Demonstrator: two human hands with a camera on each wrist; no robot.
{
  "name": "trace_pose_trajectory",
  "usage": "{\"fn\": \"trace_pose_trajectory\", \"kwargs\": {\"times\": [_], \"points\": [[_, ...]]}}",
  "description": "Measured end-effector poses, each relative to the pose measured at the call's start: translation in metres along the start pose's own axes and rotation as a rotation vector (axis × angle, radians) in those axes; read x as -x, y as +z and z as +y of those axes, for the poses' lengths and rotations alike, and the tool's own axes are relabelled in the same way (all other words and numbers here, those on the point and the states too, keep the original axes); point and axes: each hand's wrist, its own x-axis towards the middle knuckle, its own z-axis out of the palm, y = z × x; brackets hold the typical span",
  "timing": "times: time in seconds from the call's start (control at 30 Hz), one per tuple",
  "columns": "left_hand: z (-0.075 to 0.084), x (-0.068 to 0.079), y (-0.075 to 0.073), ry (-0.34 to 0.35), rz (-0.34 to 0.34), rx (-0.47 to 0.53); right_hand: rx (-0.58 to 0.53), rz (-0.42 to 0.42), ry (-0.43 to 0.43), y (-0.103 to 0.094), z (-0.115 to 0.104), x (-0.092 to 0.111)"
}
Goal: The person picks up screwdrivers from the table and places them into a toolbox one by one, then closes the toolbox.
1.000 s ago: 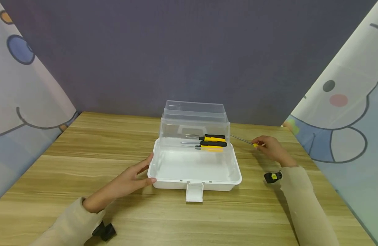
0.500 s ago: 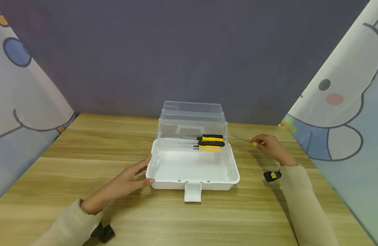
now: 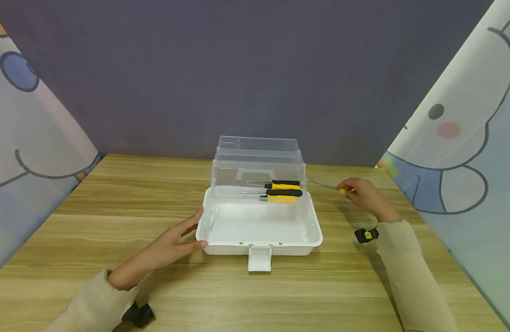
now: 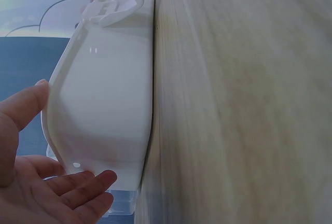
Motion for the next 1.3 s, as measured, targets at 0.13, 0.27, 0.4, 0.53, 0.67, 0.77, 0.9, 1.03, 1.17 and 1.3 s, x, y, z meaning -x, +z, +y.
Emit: {"fn": "trace_pose_trajectory", "kwargs": {"times": [0.13, 0.27, 0.4, 0.53, 0.67, 0.77, 0.9, 1.03, 1.17, 1.3], "points": [[0.0, -0.001, 0.0, 0.002, -0.003, -0.004, 0.012, 0.011, -0.008, -0.001, -0.002, 0.001], [0.0, 0.0, 0.0, 0.005, -0.006, -0.008, 0.022, 0.013, -0.007, -0.001, -0.003, 0.002], [-0.001, 0.001, -0.001, 0.006, -0.002, -0.015, 0.025, 0.015, -0.014, -0.001, -0.005, 0.0], [0.0, 0.001, -0.002, 0.003, -0.003, -0.019, 0.028, 0.03, -0.026, -0.003, -0.007, -0.001], [0.0, 0.0, -0.002, 0.0, -0.003, -0.017, 0.041, 0.042, -0.037, -0.005, -0.011, -0.001], [0.0, -0.001, -0.001, 0.002, -0.005, -0.007, 0.048, 0.044, -0.041, -0.006, -0.014, -0.001], [0.0, -0.002, -0.001, 0.003, -0.01, -0.001, 0.056, 0.051, -0.042, -0.008, -0.015, 0.001], [0.0, -0.002, -0.001, 0.005, -0.004, -0.008, 0.06, 0.085, -0.055, -0.01, -0.015, 0.001], [-0.001, -0.002, -0.002, 0.009, -0.006, -0.009, 0.057, 0.088, -0.049, -0.012, -0.017, 0.001], [-0.002, -0.002, -0.001, 0.007, -0.01, -0.005, 0.059, 0.084, -0.044, -0.015, -0.021, 0.001]]}}
